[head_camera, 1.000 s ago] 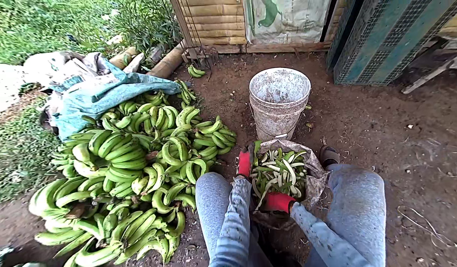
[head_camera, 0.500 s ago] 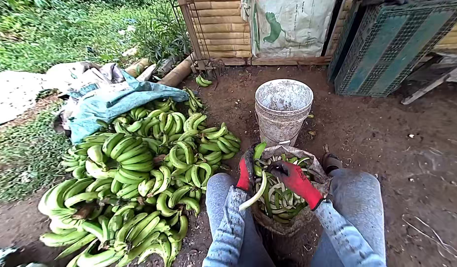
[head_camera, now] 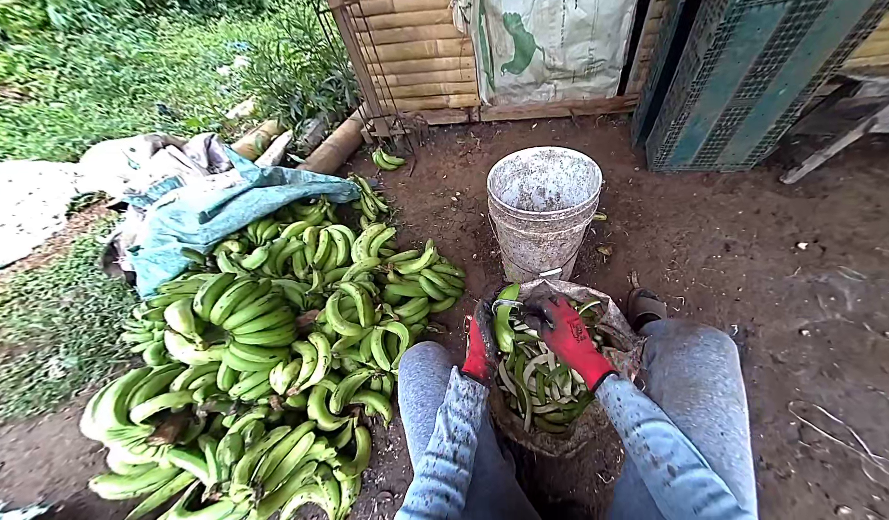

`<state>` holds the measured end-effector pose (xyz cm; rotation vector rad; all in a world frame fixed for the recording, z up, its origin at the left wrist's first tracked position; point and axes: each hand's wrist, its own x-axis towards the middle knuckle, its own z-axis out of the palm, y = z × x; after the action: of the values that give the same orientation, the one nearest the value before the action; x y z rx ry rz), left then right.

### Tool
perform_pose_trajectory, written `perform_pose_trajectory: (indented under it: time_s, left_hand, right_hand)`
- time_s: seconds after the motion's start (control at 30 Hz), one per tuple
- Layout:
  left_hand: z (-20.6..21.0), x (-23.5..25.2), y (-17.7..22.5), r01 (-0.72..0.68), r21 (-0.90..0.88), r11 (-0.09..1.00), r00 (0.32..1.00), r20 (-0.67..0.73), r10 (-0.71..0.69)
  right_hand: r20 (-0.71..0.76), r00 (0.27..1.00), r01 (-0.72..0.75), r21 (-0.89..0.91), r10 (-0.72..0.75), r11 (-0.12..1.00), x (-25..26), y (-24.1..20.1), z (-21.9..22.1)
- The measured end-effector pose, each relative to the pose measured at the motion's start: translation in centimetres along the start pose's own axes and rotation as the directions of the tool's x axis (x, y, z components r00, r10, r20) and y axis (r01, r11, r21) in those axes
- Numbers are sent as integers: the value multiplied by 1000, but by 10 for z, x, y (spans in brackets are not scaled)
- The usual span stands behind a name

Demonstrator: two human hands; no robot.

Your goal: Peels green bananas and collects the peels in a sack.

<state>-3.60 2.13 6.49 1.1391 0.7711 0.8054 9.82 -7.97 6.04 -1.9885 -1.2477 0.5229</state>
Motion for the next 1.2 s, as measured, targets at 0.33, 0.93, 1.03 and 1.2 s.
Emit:
perform_pose_trajectory:
  time_s: [0.33,0.93,1.03,1.2]
  left_hand:
    - [-7,21,5,94,-73,993,991,-92,-101]
    - [-3,19,0,-14,-267,964,1000,-8,12]
    - [-9,7,1,125,156,980,984,110,-143]
    - [-13,6,-5,146,261,954,989,-51,-138]
  right_hand:
    - [37,997,45,402,-66,915,-5,0,-12]
    - [30,999,46,-76,-44,996,-23,-22,-4]
    - [-101,994,-47,-177,29,983,6,-6,-14]
    - [-156,983,-108,-53,99,993,15,3,-29]
